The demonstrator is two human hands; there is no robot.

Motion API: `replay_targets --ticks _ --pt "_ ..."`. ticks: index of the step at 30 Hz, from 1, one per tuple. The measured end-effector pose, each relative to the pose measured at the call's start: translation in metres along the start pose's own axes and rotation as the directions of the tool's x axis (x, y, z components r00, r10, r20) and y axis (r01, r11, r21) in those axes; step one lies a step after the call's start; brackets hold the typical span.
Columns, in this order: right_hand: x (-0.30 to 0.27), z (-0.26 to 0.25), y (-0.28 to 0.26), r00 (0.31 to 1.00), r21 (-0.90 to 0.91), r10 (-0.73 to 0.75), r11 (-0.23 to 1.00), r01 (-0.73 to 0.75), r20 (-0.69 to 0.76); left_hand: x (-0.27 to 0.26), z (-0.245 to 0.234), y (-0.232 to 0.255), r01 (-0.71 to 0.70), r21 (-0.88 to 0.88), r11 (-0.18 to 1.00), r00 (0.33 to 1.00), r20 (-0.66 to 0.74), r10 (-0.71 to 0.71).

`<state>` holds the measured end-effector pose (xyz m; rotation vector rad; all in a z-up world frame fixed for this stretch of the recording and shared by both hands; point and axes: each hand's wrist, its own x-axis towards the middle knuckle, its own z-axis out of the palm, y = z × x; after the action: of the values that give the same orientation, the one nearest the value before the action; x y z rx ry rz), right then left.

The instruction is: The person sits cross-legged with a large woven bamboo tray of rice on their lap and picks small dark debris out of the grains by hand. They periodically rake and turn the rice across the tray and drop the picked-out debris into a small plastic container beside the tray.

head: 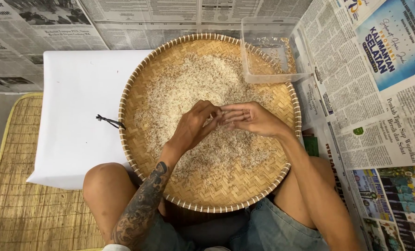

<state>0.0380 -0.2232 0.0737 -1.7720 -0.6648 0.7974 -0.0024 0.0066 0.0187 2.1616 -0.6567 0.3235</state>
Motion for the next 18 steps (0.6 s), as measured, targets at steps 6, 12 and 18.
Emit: replay_targets --ticks 6,12,18 --pt "0.004 -0.001 0.022 0.897 -0.556 -0.310 0.826 0.090 -0.316 -0.002 -0.002 -0.006 0.077 -0.041 0.996 0.996 -0.030 -0.079" --pt "0.012 0.004 0.040 0.915 -0.122 -0.128 0.989 0.088 -0.381 -0.004 -0.001 -0.005 0.080 -0.015 0.997 0.994 -0.079 -0.081" --pt "0.022 0.026 0.038 0.946 0.104 -0.049 0.991 0.086 -0.320 -0.004 0.004 -0.007 0.065 -0.038 0.997 0.997 -0.041 -0.067"
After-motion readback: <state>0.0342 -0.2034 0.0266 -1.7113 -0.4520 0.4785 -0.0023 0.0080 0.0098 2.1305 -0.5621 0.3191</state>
